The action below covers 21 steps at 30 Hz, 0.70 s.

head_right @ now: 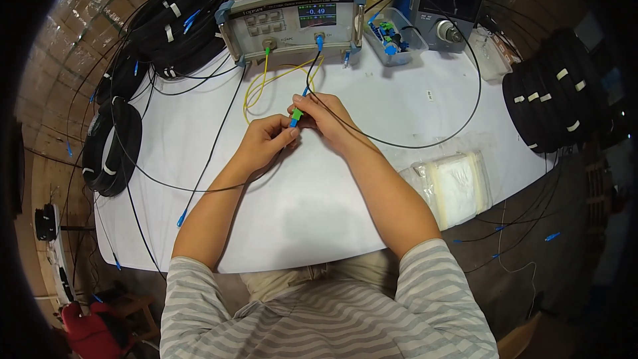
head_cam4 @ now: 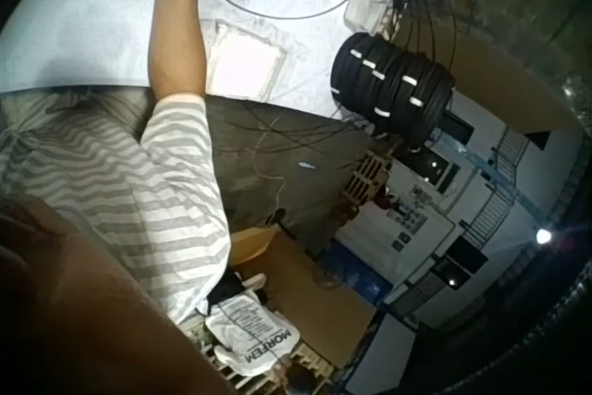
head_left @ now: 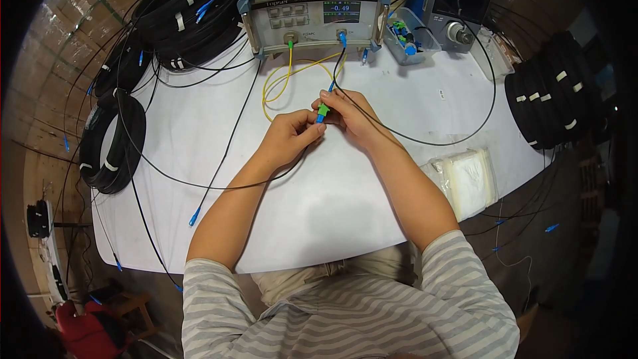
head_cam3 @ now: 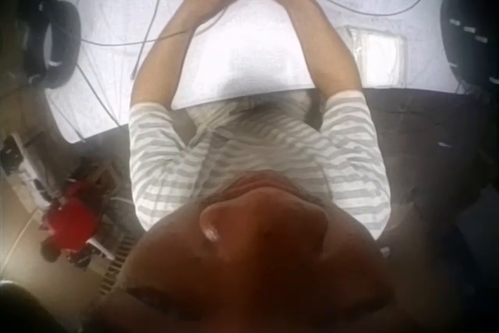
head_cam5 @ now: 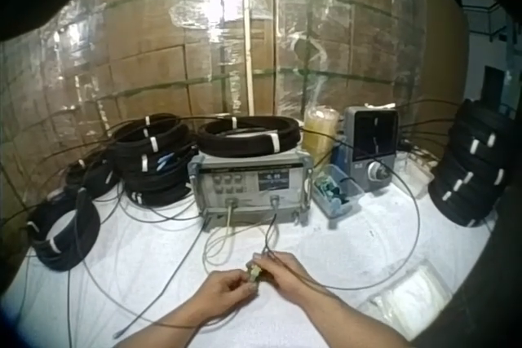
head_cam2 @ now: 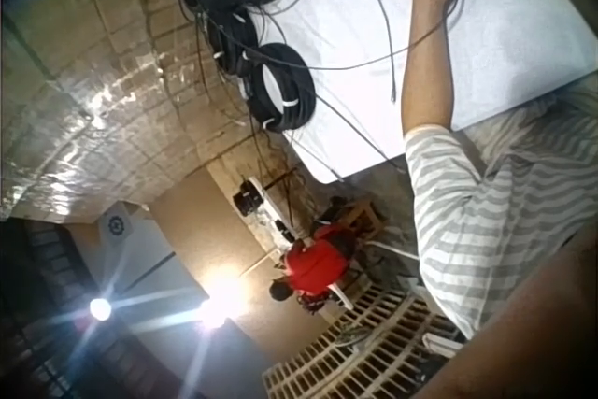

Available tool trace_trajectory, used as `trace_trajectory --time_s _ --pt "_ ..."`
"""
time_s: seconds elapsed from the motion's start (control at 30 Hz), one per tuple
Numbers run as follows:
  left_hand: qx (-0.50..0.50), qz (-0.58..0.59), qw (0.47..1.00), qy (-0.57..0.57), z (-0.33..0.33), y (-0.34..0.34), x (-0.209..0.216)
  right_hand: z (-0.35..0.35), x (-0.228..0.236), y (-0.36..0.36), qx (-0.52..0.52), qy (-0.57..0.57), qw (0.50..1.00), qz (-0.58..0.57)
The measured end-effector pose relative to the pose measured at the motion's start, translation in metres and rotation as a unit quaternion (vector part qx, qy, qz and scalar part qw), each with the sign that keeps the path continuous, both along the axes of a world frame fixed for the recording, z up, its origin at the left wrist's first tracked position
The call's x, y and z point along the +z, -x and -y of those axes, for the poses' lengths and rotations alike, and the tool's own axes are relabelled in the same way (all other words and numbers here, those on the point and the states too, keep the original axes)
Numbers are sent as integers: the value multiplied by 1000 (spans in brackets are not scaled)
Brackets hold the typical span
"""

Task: The recorder is manually connecting fiber optic cables with green and blue LC/SC connectors to a coupler and an optical testing device.

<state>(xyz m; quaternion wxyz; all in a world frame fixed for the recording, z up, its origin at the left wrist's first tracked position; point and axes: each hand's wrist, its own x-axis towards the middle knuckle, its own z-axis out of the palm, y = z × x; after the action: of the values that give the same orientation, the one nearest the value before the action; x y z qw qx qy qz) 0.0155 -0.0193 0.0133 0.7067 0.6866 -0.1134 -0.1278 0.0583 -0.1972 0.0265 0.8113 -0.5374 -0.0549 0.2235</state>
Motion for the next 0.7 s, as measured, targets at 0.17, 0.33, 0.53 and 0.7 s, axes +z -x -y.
trace_trajectory --time_s 0.17,0.33,0.53,0.7 --pt "48 -29 998 31 6 -2 2 -5 -5 1 -35 -14 999 30" --pt "34 -39 998 31 1 -5 5 -7 2 6 -25 -17 998 64" --pt "33 -65 997 28 2 -4 9 -7 -2 6 -28 -25 998 60" --pt "29 -61 997 43 0 -4 9 -8 7 8 -11 -27 998 53"
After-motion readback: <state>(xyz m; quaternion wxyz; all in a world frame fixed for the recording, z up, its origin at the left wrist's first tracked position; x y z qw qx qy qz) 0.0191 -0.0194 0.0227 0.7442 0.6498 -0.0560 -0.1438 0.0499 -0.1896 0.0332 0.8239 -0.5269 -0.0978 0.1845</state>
